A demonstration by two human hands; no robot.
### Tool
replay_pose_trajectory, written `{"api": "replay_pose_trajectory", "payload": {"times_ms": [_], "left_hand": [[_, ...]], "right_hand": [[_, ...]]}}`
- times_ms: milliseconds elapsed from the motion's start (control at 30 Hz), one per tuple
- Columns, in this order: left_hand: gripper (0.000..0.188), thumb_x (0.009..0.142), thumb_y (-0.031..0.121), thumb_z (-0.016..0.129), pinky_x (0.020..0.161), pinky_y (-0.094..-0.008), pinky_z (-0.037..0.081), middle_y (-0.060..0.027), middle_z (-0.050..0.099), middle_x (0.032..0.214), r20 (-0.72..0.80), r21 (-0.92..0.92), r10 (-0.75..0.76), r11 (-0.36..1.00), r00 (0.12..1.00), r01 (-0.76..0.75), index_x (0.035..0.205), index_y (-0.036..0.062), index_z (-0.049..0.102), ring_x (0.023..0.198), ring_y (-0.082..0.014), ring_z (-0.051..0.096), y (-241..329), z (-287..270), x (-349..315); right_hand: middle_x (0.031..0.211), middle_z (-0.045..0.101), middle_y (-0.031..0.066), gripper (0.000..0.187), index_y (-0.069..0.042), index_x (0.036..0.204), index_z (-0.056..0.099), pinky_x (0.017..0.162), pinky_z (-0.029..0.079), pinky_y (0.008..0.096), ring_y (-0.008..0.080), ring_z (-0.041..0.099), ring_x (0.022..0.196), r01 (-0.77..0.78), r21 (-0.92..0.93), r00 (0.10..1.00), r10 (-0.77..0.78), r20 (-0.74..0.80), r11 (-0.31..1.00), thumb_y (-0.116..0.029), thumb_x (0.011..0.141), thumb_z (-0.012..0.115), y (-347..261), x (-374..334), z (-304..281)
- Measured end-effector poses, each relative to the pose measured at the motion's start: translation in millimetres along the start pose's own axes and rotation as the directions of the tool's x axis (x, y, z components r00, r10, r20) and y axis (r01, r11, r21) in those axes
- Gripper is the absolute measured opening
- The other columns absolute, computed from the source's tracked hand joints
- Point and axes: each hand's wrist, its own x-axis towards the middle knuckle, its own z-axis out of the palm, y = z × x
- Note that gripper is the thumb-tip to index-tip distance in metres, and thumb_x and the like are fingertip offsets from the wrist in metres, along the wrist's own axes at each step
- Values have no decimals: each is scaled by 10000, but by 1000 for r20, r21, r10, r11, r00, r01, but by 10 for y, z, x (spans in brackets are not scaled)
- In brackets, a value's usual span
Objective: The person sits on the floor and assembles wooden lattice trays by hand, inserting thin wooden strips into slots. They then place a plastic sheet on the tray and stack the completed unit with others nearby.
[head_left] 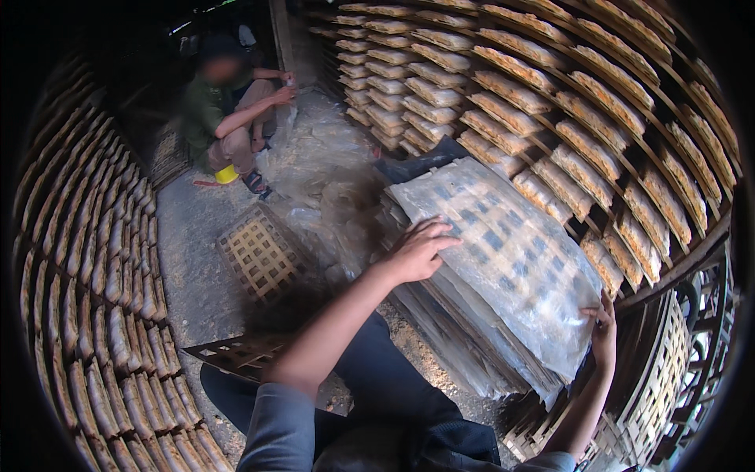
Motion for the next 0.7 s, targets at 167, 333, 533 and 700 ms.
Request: {"api": "replay_pose_trajectory", "payload": {"times_ms": [167,333,533,700], "left_hand": [[557,833,79,632,1208,-480,184,-125,387,1528,93,48,-31,999,995,26,1372,212,581,1459,-294,292,135,0,101],[626,891,73,619,1206,-469,219,-171,110,1628,-41,38,80,996,996,-79,1479,211,454,1479,-356,231,37,-152,-206],[148,930,198,649,1073,-429,428,-129,613,1314,-234,-3,-175,984,956,180,1033,92,653,1308,-341,512,-530,-1088,-1114],[224,900,239,719,799,-363,523,-138,706,932,-368,-13,-584,781,723,624,941,25,669,890,-262,690,-965,-1839,-2255]], "right_hand": [[1573,342,169,217,-44,1036,720,1156,303,394,312,312,1465,77,263,994,-52,-101,962,-6,942,528,63,-92,-65],[1440,498,190,298,-50,1214,669,1045,431,360,287,497,1324,-42,-291,985,-9,-170,956,-25,928,587,-168,-205,-195],[987,690,70,225,28,1126,651,788,497,254,129,625,880,-6,-76,871,-32,-490,997,-133,971,630,-1358,-408,-102],[909,688,65,214,-2,1038,698,735,483,312,156,610,759,284,206,885,-174,-431,936,-176,954,606,-2158,-508,890]]}}
